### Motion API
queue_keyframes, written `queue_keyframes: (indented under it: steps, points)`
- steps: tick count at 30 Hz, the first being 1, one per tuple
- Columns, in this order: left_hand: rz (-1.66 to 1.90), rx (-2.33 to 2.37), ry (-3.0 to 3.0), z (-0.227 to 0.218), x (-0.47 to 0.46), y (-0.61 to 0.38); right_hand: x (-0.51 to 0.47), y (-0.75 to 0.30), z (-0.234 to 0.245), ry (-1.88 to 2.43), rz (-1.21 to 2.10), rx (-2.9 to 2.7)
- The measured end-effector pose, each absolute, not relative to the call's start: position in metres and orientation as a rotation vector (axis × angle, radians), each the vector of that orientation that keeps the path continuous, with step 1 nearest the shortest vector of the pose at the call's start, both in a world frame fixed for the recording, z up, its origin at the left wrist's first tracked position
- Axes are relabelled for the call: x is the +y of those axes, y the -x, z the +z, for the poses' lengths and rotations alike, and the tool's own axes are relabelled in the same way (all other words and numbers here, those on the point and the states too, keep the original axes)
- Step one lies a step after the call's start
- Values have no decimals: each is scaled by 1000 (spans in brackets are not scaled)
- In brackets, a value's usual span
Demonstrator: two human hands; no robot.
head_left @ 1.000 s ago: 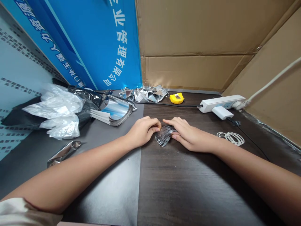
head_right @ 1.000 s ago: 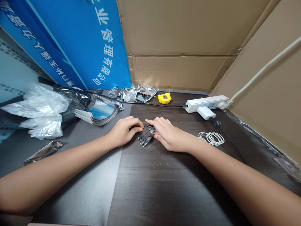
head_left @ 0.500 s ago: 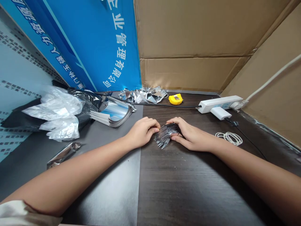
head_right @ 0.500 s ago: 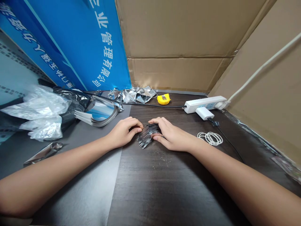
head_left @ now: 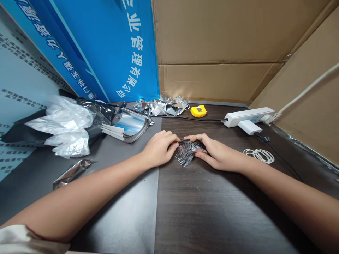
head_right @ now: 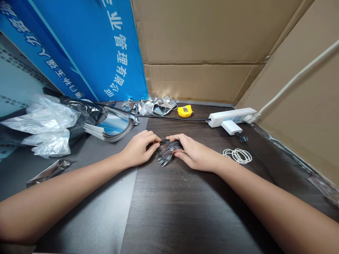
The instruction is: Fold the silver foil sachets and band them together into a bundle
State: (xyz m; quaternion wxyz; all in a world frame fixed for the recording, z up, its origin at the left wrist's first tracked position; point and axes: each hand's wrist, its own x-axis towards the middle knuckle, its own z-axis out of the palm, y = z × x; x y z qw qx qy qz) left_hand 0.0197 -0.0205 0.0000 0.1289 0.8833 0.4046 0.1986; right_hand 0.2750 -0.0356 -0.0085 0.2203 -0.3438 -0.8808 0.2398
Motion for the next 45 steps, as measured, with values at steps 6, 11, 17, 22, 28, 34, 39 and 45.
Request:
queue_keyframes:
  steps: [6,11,17,22,28,34,39,45]
  points:
    - [630,1381,-2492,-3,-18,-18,-37,-274,-4,925,671,-2449]
    - [729,1432,-2372,-4,-14,-14,-35,-276,-6,887,671,-2457]
    - [721,1430,-2291,-6,-10,-13,-32,-278,-9,857,671,-2452]
    - [733,1409,-2272,-8,-8,-12,-32,-278,-8,852,678,-2473]
    - [772,1367,-2222,-4,-9,-12,-30,-280,-8,794,664,-2483]
    - [783,1357,-2187,-2,-9,-12,-31,-281,-8,790,649,-2497]
    - [809,1376,-2153,-3,-9,-12,-30,-282,-8,790,637,-2506]
    - [819,1344,-2141,-4,-8,-11,-30,-283,-8,760,618,-2507]
